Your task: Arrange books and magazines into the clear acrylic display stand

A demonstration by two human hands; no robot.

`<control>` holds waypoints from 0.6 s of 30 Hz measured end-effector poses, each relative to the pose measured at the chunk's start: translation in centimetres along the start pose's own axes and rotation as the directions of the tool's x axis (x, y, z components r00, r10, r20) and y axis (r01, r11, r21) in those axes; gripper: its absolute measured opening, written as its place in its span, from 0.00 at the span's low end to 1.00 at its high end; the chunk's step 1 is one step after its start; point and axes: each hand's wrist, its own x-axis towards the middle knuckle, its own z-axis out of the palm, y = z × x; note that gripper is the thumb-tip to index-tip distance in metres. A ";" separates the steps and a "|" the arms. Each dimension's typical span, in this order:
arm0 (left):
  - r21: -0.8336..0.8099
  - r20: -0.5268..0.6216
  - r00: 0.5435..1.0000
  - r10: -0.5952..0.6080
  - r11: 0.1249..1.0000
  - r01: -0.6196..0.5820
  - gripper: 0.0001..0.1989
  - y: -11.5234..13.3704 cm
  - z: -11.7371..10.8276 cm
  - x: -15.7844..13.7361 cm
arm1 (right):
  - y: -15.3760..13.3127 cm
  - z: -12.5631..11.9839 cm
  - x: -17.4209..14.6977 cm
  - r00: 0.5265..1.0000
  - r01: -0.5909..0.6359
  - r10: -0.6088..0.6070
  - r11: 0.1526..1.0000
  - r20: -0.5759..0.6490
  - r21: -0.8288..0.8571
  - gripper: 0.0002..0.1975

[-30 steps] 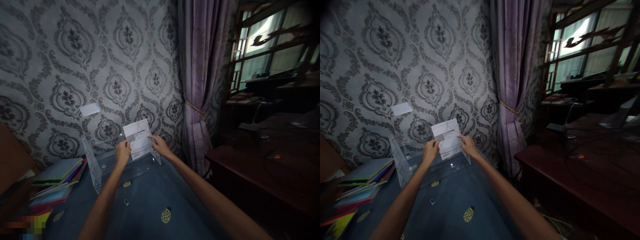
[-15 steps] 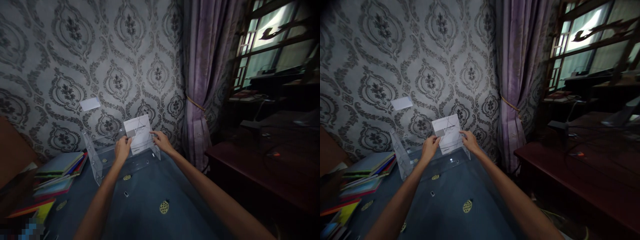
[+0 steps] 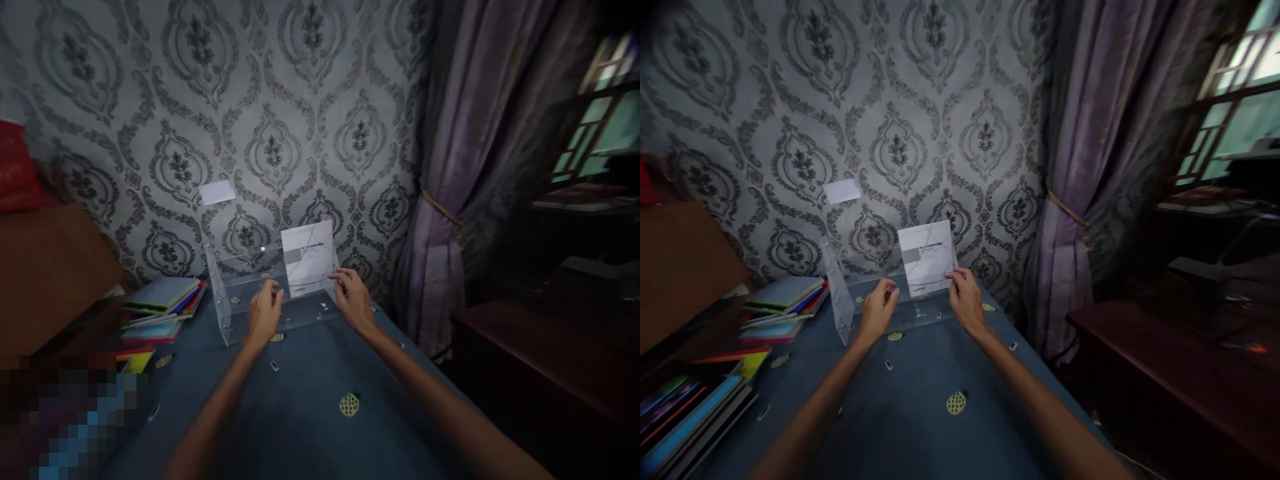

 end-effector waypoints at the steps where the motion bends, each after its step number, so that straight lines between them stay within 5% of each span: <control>1: 0.005 0.013 1.000 0.004 1.000 -0.004 0.08 -0.4 0.0 -0.9 | -0.5 0.4 -0.9 0.999 0.030 -0.030 1.000 0.044 0.004 0.16; 7: 0.052 0.083 0.996 0.014 0.998 -0.019 0.07 -3.7 -1.7 -6.4 | -1.3 3.6 -6.6 0.915 0.204 -0.211 0.977 0.343 0.057 0.18; 14: 0.251 -0.011 0.998 -0.056 0.966 0.057 0.08 -8.5 -7.7 -11.4 | 1.2 6.6 -10.7 0.744 0.345 -0.365 0.927 0.559 0.146 0.17; 18: 0.468 -0.088 0.992 -0.090 0.875 0.121 0.11 -10.6 -12.0 -13.3 | 1.8 7.0 -10.8 0.766 0.332 -0.362 0.930 0.531 0.156 0.19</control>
